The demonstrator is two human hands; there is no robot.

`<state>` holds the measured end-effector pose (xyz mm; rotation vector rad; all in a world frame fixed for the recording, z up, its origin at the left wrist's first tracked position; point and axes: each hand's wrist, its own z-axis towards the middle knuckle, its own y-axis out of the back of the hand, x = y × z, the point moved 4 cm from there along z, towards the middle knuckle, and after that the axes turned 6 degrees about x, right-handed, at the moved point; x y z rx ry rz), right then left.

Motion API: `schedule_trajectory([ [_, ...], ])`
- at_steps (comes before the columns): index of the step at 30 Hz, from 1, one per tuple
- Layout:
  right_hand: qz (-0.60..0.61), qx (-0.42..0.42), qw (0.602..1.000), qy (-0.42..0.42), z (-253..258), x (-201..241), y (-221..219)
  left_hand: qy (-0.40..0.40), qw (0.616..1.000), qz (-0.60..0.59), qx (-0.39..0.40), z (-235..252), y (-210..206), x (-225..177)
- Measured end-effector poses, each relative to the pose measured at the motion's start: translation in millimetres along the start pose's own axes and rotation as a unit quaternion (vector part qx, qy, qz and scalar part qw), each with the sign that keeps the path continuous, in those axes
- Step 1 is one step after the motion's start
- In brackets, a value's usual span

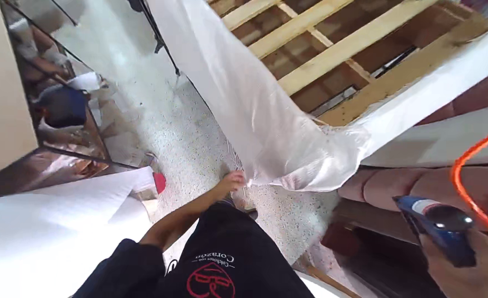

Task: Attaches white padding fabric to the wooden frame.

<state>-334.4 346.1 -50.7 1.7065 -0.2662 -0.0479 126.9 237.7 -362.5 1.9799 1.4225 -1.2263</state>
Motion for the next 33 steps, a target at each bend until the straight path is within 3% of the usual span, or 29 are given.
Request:
schedule_trajectory([
  [1,-0.012,0.006,1.000,-0.010,-3,3,-12,0.051,0.988,-0.121,-0.081,30,24,38],
  [3,-0.022,0.020,0.999,-0.024,-13,19,-24,0.064,0.934,-0.298,-0.189,91,61,74],
  [4,-0.020,0.040,0.998,-0.034,-19,28,-29,0.043,0.909,-0.362,-0.200,117,72,68],
  [8,-0.018,0.162,0.980,-0.113,-52,46,-55,-0.156,0.870,-0.458,-0.092,162,81,8],
  [10,-0.032,0.216,0.962,-0.162,-70,52,-78,-0.173,0.910,-0.355,-0.123,148,94,-8],
  [12,-0.045,0.246,0.947,-0.200,-79,59,-104,-0.114,0.961,-0.140,-0.211,130,112,-10],
  [14,-0.023,0.251,0.942,-0.223,-80,77,-139,-0.067,0.968,0.000,-0.242,138,133,-10],
  [16,-0.012,0.264,0.935,-0.236,-103,96,-157,-0.019,0.977,0.054,-0.207,134,126,5],
  [18,0.028,0.226,0.939,-0.258,-91,120,-170,-0.049,0.985,0.071,-0.148,158,134,-17],
  [20,0.092,0.195,0.924,-0.316,-97,151,-181,-0.071,0.992,0.070,-0.083,152,149,-15],
  [23,0.216,0.140,0.867,-0.426,-106,210,-203,-0.060,0.992,-0.107,0.004,127,164,-14],
  [26,0.310,0.055,0.803,-0.506,-104,256,-216,-0.052,0.926,-0.347,0.138,92,150,-38],
  [29,0.392,-0.059,0.752,-0.527,-114,300,-224,-0.077,0.885,-0.372,0.269,62,123,-83],
  [31,0.430,-0.117,0.736,-0.509,-117,315,-226,-0.065,0.885,-0.375,0.269,65,99,-103],
  [33,0.444,-0.142,0.734,-0.494,-120,330,-226,-0.034,0.937,-0.292,0.187,65,91,-106],
])
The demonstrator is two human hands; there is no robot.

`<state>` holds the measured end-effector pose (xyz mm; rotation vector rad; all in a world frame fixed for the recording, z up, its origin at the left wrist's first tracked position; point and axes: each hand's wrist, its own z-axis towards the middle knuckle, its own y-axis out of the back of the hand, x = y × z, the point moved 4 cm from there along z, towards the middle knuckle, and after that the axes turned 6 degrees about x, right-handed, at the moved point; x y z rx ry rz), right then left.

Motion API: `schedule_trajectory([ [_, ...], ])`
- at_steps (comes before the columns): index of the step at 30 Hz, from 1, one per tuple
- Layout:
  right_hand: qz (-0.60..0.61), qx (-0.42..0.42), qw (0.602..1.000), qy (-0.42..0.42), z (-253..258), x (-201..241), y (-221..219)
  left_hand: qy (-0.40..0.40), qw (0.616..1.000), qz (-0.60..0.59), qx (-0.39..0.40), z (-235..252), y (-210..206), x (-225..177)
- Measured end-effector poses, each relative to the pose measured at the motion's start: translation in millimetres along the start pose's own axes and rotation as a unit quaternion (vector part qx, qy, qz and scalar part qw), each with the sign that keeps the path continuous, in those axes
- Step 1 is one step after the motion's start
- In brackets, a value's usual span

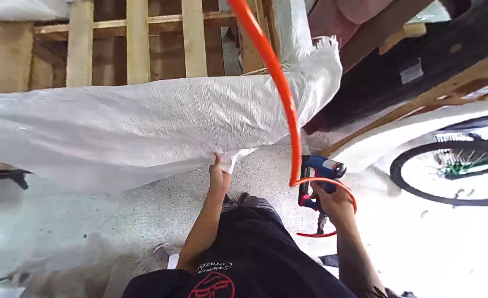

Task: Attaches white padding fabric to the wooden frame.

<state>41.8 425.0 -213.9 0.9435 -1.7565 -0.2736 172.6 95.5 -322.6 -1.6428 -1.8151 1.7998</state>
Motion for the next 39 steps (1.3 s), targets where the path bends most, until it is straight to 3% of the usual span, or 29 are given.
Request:
schedule_trajectory([
  [2,-0.016,0.001,1.000,0.007,-9,2,0,0.000,0.988,0.141,-0.066,-11,-5,5],
  [5,-0.034,0.003,0.999,0.029,-26,-4,-7,-0.042,0.937,0.335,-0.084,-41,13,6],
  [7,-0.037,0.019,0.999,0.017,-37,-15,-19,-0.065,0.921,0.372,-0.094,-49,36,6],
  [9,-0.036,0.039,0.999,0.005,-41,-28,-29,-0.070,0.952,0.288,-0.075,-48,40,8],
  [11,-0.034,0.062,0.997,0.004,-47,-41,-39,-0.070,0.987,0.133,-0.056,-54,18,3],
  [14,-0.022,0.102,0.995,-0.006,-66,-49,-49,-0.036,0.997,-0.060,0.021,-77,-12,-7],
  [16,-0.031,0.101,0.994,-0.001,-74,-42,-46,-0.014,0.997,-0.050,0.050,-83,-21,-11],
  [17,-0.039,0.091,0.995,0.004,-77,-38,-45,-0.010,0.999,0.036,0.036,-76,-21,-11],
  [20,-0.042,0.037,0.998,0.022,-82,-18,-53,-0.048,0.934,0.353,-0.031,-23,-5,-11],
  [22,0.006,-0.001,1.000,0.020,-84,3,-63,-0.131,0.855,0.502,0.002,-1,0,-18],
  [25,0.184,-0.053,0.979,0.071,-72,40,-92,-0.239,0.729,0.635,0.092,24,14,-20],
  [28,0.294,-0.143,0.930,0.170,-64,73,-125,-0.193,0.715,0.657,0.140,34,33,-14],
  [31,0.252,-0.278,0.886,0.273,-52,103,-135,-0.148,0.740,0.631,0.180,43,24,-17],
  [33,0.196,-0.326,0.881,0.280,-50,116,-137,-0.098,0.741,0.632,0.203,44,27,-20],
  [36,0.143,-0.348,0.895,0.239,-33,123,-139,-0.051,0.703,0.660,0.258,52,36,-17],
  [37,0.136,-0.350,0.901,0.216,-27,124,-142,-0.046,0.690,0.665,0.282,55,41,-15],
  [39,0.146,-0.348,0.904,0.198,-18,125,-147,-0.070,0.699,0.653,0.284,57,44,-14],
])
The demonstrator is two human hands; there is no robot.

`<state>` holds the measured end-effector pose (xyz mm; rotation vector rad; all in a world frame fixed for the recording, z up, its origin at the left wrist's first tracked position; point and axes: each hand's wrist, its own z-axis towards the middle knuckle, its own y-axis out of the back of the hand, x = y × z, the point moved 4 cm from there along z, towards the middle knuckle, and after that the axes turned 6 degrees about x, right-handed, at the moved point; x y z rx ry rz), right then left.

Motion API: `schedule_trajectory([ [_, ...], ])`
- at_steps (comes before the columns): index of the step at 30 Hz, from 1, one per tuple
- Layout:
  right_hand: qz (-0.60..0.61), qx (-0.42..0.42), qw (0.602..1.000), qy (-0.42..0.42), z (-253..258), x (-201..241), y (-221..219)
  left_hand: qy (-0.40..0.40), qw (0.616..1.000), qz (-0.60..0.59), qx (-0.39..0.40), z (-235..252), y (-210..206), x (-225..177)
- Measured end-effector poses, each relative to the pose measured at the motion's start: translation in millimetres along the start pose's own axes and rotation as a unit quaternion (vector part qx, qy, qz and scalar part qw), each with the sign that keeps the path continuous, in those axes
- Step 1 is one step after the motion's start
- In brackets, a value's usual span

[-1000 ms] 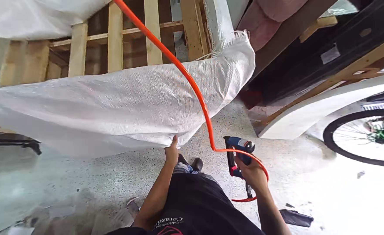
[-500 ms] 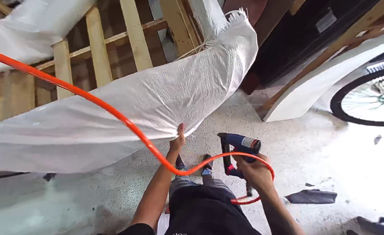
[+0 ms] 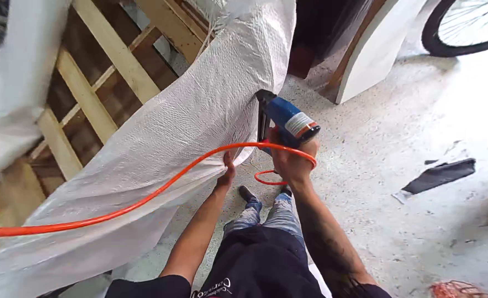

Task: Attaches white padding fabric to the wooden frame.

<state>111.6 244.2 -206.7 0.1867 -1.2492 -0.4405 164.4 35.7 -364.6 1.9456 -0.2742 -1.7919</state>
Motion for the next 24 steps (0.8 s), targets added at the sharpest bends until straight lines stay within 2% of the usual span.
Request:
schedule_trajectory([
  [4,0.030,0.006,0.999,0.019,-13,12,-5,-0.030,0.999,0.010,-0.043,6,2,0],
  [6,0.026,0.010,0.999,0.038,-25,23,-6,-0.030,0.999,-0.034,-0.023,6,-2,5],
  [9,0.024,0.036,0.998,0.052,-48,38,0,0.023,0.992,-0.125,0.026,-4,-2,-13],
  [12,0.012,0.040,0.998,0.041,-66,45,23,0.122,0.985,-0.115,0.048,-10,-3,-51],
  [14,-0.009,0.042,0.999,0.012,-78,45,46,0.128,0.982,-0.141,-0.009,-15,-11,-75],
  [15,-0.014,0.044,0.999,-0.002,-82,45,57,0.121,0.971,-0.200,-0.056,-17,-18,-84],
  [17,-0.024,0.041,0.998,-0.032,-89,46,76,0.120,0.912,-0.370,-0.131,-14,-34,-97],
  [19,-0.041,0.034,0.997,-0.059,-93,45,90,0.133,0.843,-0.499,-0.150,-7,-39,-112],
  [20,-0.047,0.032,0.996,-0.066,-95,45,96,0.130,0.826,-0.528,-0.151,-4,-40,-118],
  [22,-0.054,0.035,0.996,-0.063,-96,45,102,0.109,0.833,-0.517,-0.165,4,-40,-126],
  [24,-0.042,0.047,0.997,-0.051,-94,44,105,0.086,0.880,-0.409,-0.227,16,-41,-130],
])
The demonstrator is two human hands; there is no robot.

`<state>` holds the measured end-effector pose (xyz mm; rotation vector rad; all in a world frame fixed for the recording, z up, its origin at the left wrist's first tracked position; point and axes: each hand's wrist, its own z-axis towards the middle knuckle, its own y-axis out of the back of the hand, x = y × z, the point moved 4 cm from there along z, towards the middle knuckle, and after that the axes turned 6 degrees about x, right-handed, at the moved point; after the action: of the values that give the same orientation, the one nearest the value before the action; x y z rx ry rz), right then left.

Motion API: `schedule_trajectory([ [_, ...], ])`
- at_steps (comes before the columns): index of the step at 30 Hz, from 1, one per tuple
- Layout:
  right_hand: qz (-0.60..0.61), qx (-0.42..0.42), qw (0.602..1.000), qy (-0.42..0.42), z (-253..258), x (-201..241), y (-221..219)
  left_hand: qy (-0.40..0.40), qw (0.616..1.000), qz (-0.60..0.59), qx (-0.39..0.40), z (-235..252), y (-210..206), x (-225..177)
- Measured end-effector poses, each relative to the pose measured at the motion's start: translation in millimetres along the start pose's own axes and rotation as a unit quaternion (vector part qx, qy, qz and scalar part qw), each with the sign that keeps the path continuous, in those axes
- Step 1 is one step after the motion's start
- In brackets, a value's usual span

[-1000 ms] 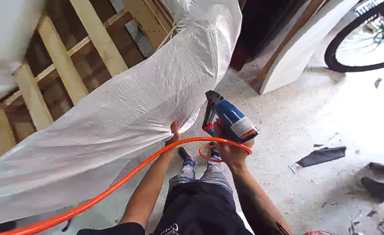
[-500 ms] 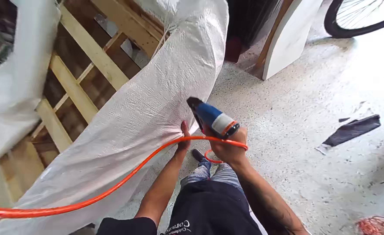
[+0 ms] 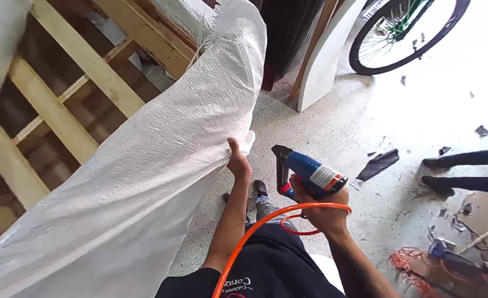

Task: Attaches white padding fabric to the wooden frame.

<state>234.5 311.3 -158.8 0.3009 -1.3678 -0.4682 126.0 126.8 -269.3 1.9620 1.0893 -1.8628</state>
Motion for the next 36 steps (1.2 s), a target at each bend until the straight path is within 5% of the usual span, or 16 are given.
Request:
schedule_trajectory([
  [3,0.035,0.018,0.999,0.021,15,-2,-3,-0.092,0.980,0.169,-0.042,12,-8,-3],
  [8,0.062,0.007,0.994,0.089,70,-15,-32,-0.237,0.927,0.292,0.001,32,11,18],
  [18,0.056,0.005,0.989,0.135,122,-26,-87,-0.167,0.897,0.410,0.009,26,26,37],
  [24,0.030,0.052,0.989,0.132,96,1,-108,-0.055,0.936,0.332,0.099,42,37,48],
  [27,-0.012,0.071,0.988,0.139,85,11,-98,0.057,0.892,0.424,0.147,23,51,34],
  [30,-0.038,0.066,0.983,0.165,84,15,-70,0.035,0.998,0.042,0.030,-7,79,13],
  [33,-0.039,0.069,0.981,0.175,75,13,-51,0.013,0.969,-0.245,0.030,-32,85,-22],
  [34,-0.041,0.076,0.981,0.174,73,13,-50,0.019,0.979,-0.203,0.011,-32,84,-28],
  [36,-0.042,0.088,0.978,0.183,73,14,-61,-0.005,0.997,0.066,-0.043,-18,87,-30],
])
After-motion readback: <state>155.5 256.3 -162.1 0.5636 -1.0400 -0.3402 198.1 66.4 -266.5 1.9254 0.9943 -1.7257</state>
